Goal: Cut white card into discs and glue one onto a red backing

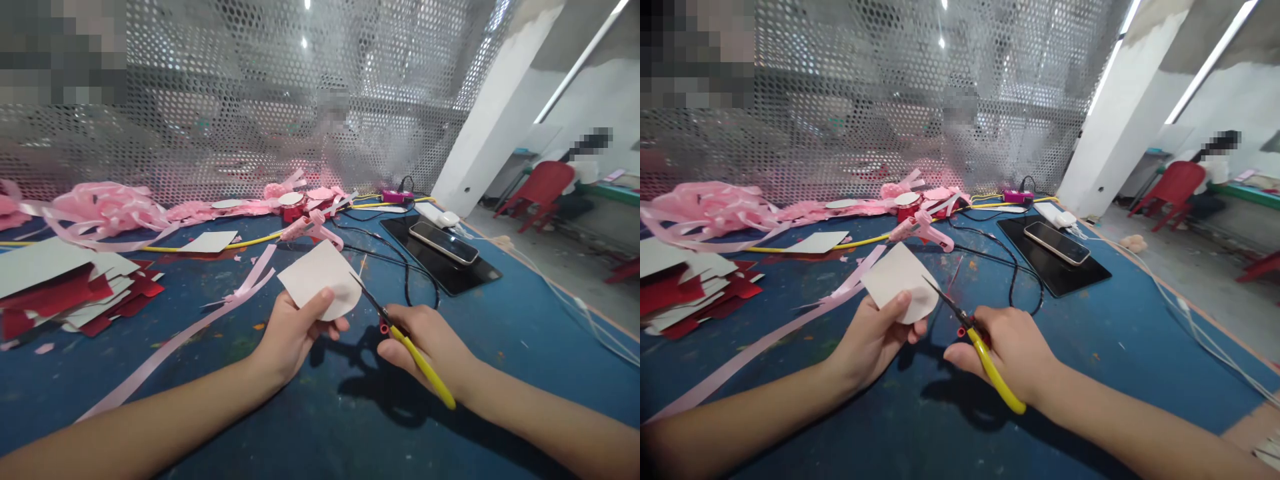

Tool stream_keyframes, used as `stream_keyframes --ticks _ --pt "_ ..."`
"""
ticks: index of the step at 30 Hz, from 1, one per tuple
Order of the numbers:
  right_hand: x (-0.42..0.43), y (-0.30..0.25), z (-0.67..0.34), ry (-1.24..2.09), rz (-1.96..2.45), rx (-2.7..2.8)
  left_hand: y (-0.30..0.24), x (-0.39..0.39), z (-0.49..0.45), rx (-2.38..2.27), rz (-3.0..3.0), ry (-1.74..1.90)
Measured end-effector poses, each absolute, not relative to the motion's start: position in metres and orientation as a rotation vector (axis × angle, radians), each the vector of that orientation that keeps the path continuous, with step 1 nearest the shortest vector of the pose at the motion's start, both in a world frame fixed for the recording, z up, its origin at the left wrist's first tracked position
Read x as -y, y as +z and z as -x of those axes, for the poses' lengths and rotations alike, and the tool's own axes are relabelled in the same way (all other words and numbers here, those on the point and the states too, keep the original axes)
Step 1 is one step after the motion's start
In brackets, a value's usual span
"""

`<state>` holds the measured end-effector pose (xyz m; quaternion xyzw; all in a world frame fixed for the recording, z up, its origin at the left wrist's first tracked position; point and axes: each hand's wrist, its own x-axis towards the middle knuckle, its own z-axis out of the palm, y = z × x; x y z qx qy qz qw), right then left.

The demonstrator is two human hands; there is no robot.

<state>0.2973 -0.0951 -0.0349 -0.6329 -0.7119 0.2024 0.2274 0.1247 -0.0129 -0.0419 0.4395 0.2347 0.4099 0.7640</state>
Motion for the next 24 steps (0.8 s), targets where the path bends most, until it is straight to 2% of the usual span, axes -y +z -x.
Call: stream_keyframes --ticks 10,15,24 --pt "0.103 -0.029 -0.297 0.721 1.592 1.920 -0.030 0.033 -0.123 -0.688 -1.182 0.838" --pt "0.104 -0.032 -0.297 0.671 1.539 1.931 -0.031 0.046 -0.122 -0.675 -1.195 0.778" --pt "0.099 -0.032 -0.303 0.492 1.711 2.018 -0.025 0.045 -0.122 -0.753 -1.154 0.718"
